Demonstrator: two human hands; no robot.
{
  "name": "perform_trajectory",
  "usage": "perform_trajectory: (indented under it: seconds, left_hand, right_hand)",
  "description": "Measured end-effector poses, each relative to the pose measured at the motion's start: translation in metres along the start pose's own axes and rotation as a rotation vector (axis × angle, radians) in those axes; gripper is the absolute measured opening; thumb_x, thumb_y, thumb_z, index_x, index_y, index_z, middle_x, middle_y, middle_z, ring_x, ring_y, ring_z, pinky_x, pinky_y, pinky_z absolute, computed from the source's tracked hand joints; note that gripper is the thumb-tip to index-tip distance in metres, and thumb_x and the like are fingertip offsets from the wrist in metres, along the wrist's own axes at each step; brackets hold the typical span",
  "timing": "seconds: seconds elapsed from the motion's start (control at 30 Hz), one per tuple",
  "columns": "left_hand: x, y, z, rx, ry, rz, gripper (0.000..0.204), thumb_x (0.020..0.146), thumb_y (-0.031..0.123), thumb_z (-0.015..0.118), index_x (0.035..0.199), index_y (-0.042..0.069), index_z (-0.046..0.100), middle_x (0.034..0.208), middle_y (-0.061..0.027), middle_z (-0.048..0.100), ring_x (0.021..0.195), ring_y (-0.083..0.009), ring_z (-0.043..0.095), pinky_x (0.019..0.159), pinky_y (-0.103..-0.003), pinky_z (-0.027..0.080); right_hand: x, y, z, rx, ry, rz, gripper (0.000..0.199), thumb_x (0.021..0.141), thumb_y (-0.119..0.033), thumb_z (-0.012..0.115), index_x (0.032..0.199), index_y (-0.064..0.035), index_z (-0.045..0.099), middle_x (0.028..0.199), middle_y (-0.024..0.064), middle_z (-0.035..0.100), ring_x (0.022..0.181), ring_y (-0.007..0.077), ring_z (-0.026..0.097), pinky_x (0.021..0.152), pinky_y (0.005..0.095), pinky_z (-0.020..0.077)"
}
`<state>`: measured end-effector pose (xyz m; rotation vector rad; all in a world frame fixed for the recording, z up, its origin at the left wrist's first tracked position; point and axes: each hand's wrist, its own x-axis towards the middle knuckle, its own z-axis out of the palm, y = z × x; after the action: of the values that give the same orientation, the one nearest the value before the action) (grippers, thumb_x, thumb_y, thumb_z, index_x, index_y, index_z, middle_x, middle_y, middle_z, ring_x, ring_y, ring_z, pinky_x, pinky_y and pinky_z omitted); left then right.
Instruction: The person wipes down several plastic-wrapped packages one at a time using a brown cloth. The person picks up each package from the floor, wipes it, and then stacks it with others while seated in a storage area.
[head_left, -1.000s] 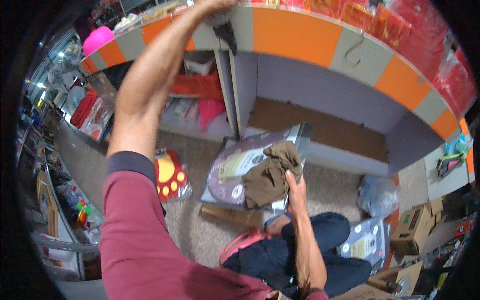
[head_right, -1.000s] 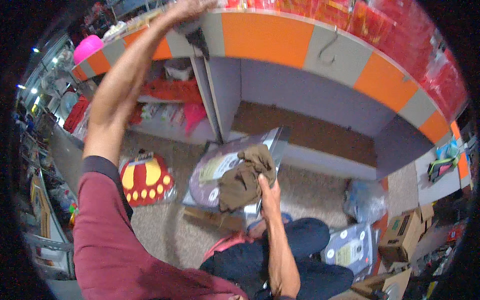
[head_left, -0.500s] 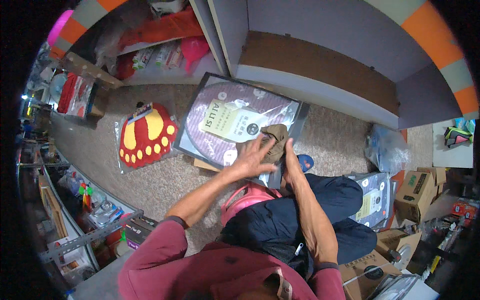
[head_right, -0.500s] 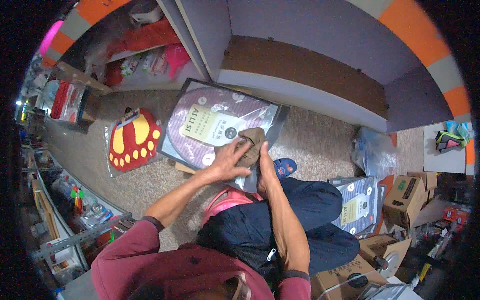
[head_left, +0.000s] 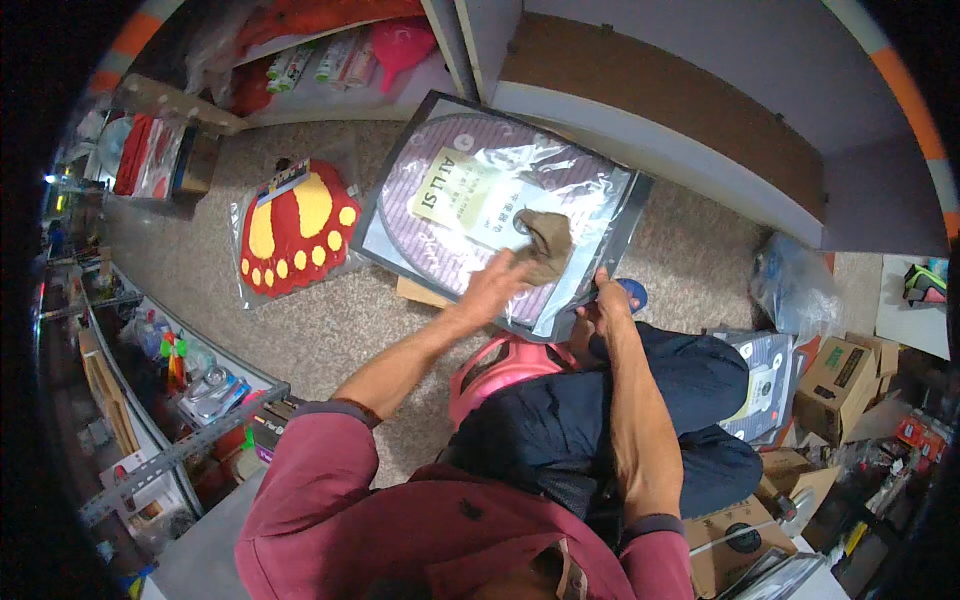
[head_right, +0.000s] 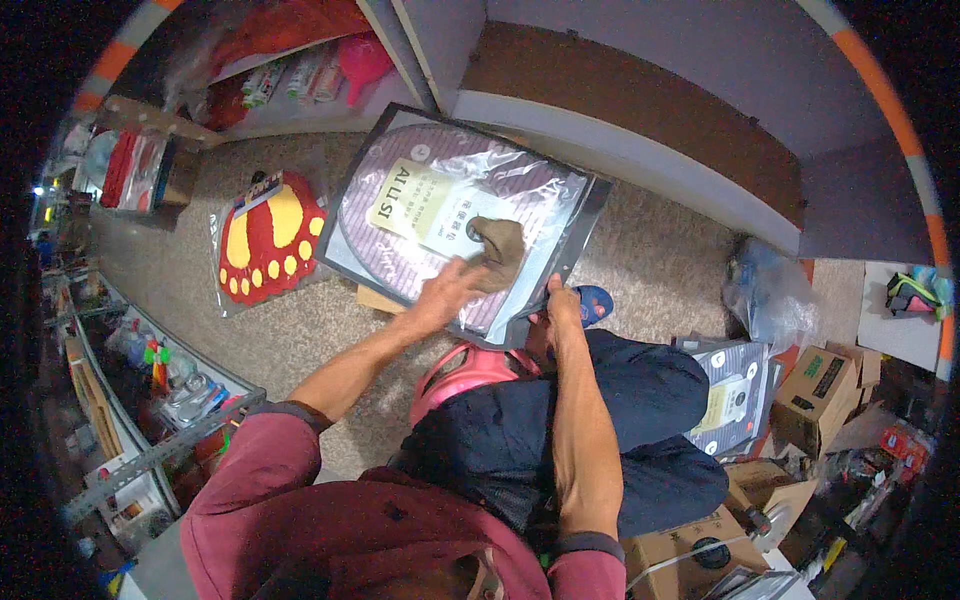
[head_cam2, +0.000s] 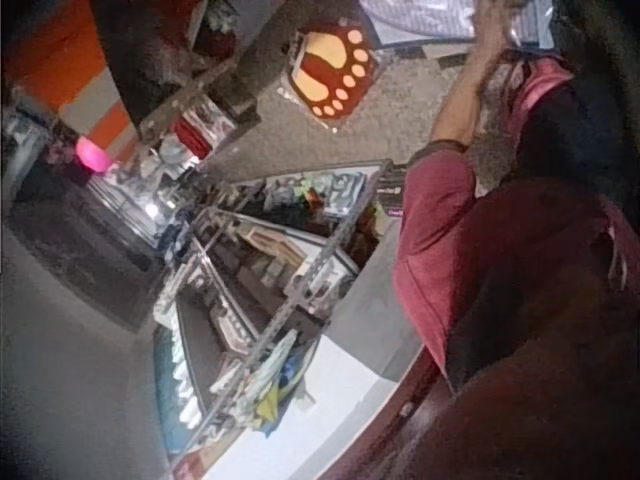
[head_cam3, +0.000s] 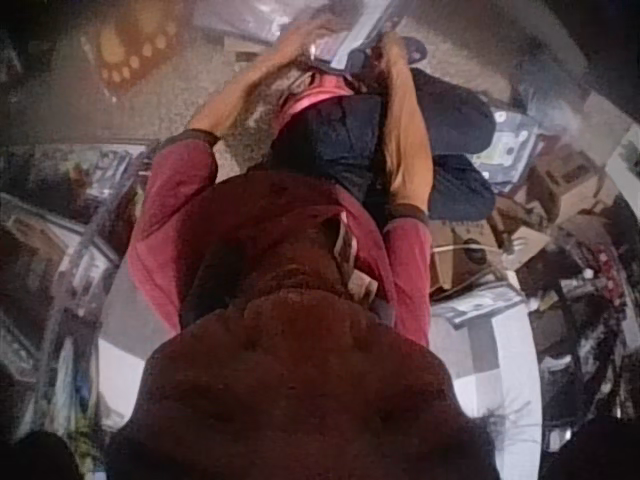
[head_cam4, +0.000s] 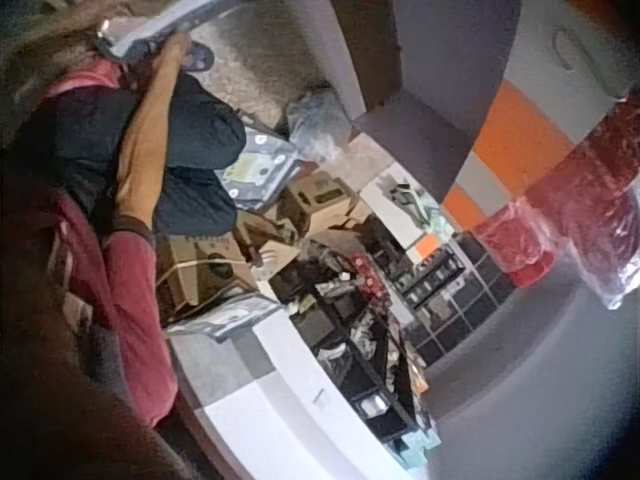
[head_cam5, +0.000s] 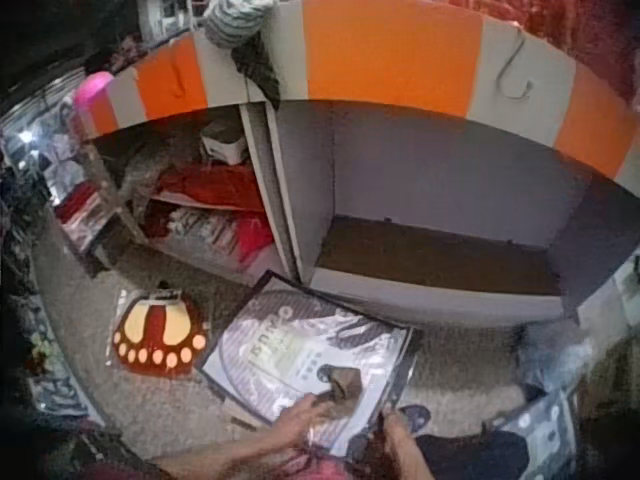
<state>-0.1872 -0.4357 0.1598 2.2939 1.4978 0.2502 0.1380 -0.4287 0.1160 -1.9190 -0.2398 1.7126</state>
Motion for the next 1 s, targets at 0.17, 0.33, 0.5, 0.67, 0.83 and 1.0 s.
perform_trajectory:
  seconds: [0.17, 0.33, 0.5, 0.67, 0.83, 1.0]
  left_hand:
    - [-0.007, -0.136, -0.029, 0.055, 0.144, -0.368, 0.058, 0.121, 0.050, 0.059, 0.169, 0.019, 0.070, 0.146, -0.0241, 0.071, 0.125, -0.0447, 0.076, 0.104, -0.063, 0.061]
    - [-0.049, -0.219, -0.064, 0.106, 0.309, -0.761, 0.056, 0.121, 0.045, 0.059, 0.170, 0.021, 0.069, 0.145, -0.0241, 0.071, 0.122, -0.0441, 0.076, 0.102, -0.062, 0.062]
    - [0.052, -0.048, -0.025, 0.000, 0.295, -0.237, 0.055, 0.121, 0.041, 0.059, 0.172, 0.023, 0.068, 0.143, -0.0240, 0.071, 0.120, -0.0434, 0.077, 0.099, -0.061, 0.064]
    - [0.122, 0.087, 0.023, -0.042, -0.037, 0.236, 0.054, 0.120, 0.036, 0.059, 0.173, 0.025, 0.067, 0.142, -0.0240, 0.070, 0.117, -0.0428, 0.078, 0.096, -0.060, 0.065]
    - [0.189, 0.014, 0.028, 0.001, 0.012, 0.139, 0.055, 0.120, 0.031, 0.059, 0.174, 0.027, 0.066, 0.141, -0.0239, 0.070, 0.115, -0.0421, 0.079, 0.094, -0.059, 0.066]
    - [0.181, -0.163, -0.024, 0.080, 0.141, -0.289, 0.056, 0.120, 0.027, 0.059, 0.176, 0.029, 0.065, 0.139, -0.0239, 0.069, 0.112, -0.0415, 0.080, 0.091, -0.058, 0.068]
  right_hand:
    - [0.025, 0.004, -0.022, -0.224, 0.094, -0.078, 0.056, 0.130, -0.044, 0.064, 0.155, 0.0066, 0.070, 0.131, 0.0202, 0.081, 0.099, 0.0324, 0.078, 0.069, 0.0518, 0.0663]
    - [-0.001, -0.004, -0.015, -0.223, -0.010, -0.109, 0.051, 0.124, -0.035, 0.077, 0.150, 0.0087, 0.076, 0.127, 0.0180, 0.085, 0.103, 0.0301, 0.079, 0.085, 0.0486, 0.0670]
    - [0.011, 0.000, -0.035, -0.210, -0.045, -0.151, 0.042, 0.112, -0.023, 0.091, 0.138, 0.0098, 0.082, 0.120, 0.0151, 0.087, 0.102, 0.0275, 0.080, 0.086, 0.0467, 0.0637]
    - [0.025, 0.007, -0.026, -0.585, 0.056, -0.114, 0.046, 0.107, -0.028, 0.096, 0.130, 0.0098, 0.086, 0.117, 0.0169, 0.090, 0.099, 0.0296, 0.083, 0.088, 0.0482, 0.0653]
    - [0.031, 0.003, -0.054, -0.372, 0.121, -0.053, 0.037, 0.105, -0.017, 0.095, 0.126, 0.0129, 0.086, 0.114, 0.0222, 0.090, 0.099, 0.0319, 0.087, 0.087, 0.0471, 0.0658]
    - [0.044, 0.004, -0.050, -0.394, 0.073, -0.084, 0.043, 0.105, -0.024, 0.095, 0.127, 0.0117, 0.086, 0.117, 0.0271, 0.090, 0.106, 0.0380, 0.088, 0.094, 0.0505, 0.0675]
